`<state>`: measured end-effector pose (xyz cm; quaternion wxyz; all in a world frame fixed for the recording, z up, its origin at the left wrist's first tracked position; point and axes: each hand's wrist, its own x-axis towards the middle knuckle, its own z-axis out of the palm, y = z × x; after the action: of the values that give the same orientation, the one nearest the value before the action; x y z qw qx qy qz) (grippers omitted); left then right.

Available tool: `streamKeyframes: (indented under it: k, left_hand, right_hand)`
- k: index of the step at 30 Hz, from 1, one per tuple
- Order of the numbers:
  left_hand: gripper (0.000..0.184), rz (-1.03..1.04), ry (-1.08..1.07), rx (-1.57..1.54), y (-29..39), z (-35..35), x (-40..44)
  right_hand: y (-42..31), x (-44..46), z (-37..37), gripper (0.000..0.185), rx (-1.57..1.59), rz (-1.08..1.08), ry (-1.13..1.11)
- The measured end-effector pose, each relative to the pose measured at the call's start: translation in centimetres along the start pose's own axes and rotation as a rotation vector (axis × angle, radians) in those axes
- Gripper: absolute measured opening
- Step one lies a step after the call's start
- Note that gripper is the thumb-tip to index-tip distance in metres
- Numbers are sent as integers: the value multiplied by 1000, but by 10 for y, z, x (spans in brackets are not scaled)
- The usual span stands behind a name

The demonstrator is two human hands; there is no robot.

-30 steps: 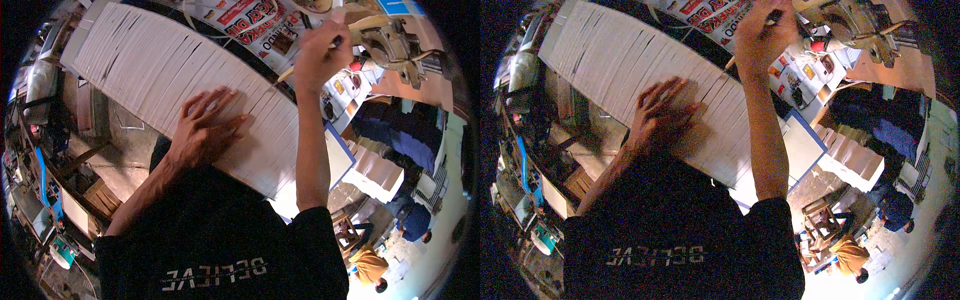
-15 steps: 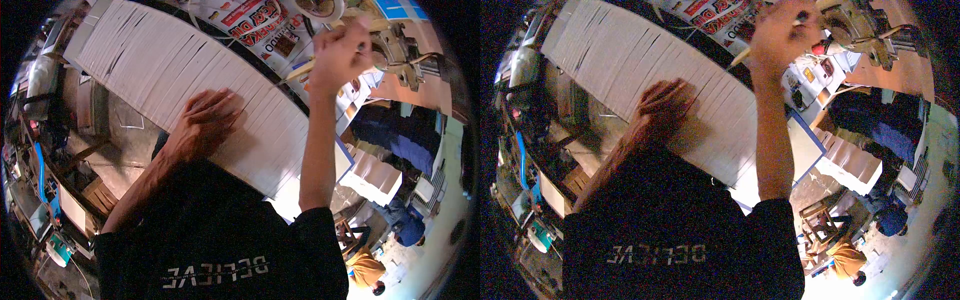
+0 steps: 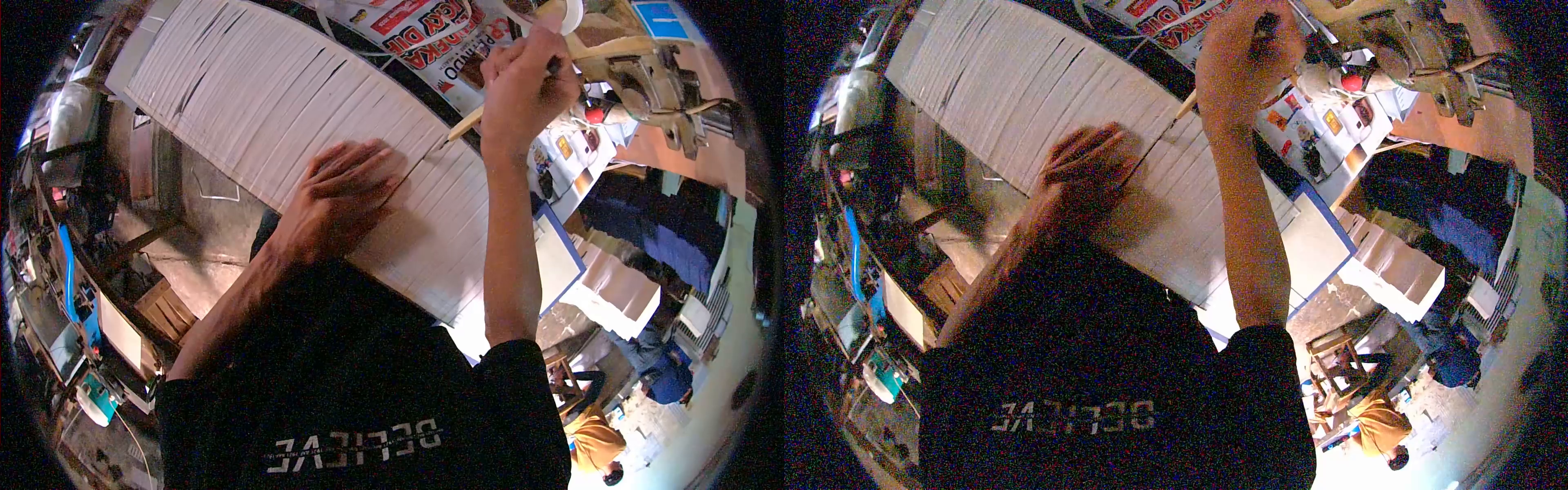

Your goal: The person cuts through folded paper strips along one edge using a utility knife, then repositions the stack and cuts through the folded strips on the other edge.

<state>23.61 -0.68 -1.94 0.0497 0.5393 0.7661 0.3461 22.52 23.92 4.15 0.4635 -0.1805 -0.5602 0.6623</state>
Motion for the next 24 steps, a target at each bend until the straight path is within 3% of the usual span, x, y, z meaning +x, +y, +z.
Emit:
streamKeyframes:
  k: [2, 4, 8, 10, 11, 14, 15, 16, 18, 21, 24]
  left_hand:
    - [40, -1, 9, -2, -2, 3, 0]
    - [40, 7, 14, 0, 0, 2, 2]
    - [38, 6, 30, 5, -1, 5, -1]
    - [39, 6, 6, 5, -3, 5, 2]
    - [39, 3, -19, 8, -3, 4, 2]
    - [38, 16, -5, 12, -2, -2, 0]
    - [38, 13, -3, 11, -2, -1, -1]
    - [37, 11, -19, 19, -3, 1, -1]
    - [37, 1, -41, 20, -5, 4, -4]
    - [36, 65, -95, 93, -15, 6, -3]
    - [38, 13, -77, -8, -16, 9, -5]
  right_hand:
    - [7, -1, -2, 40, 7, -37, 3]
    - [16, 4, -7, 38, -226, -154, 64]
    - [23, 30, -23, 35, -126, -247, -7]
    - [41, 36, -22, 33, -211, -485, 31]
    - [43, 35, -29, 33, -214, -487, 29]
    - [21, 32, -31, 28, -808, -538, -52]
    - [35, 59, -42, 30, -686, -977, -46]
    - [24, 69, -44, 30, -553, -751, 137]
    - [16, 100, -79, 31, 6, -409, -54]
    - [-27, 47, -25, 31, -85, -221, 17]
    - [-15, 20, -2, 32, 2, -89, 31]
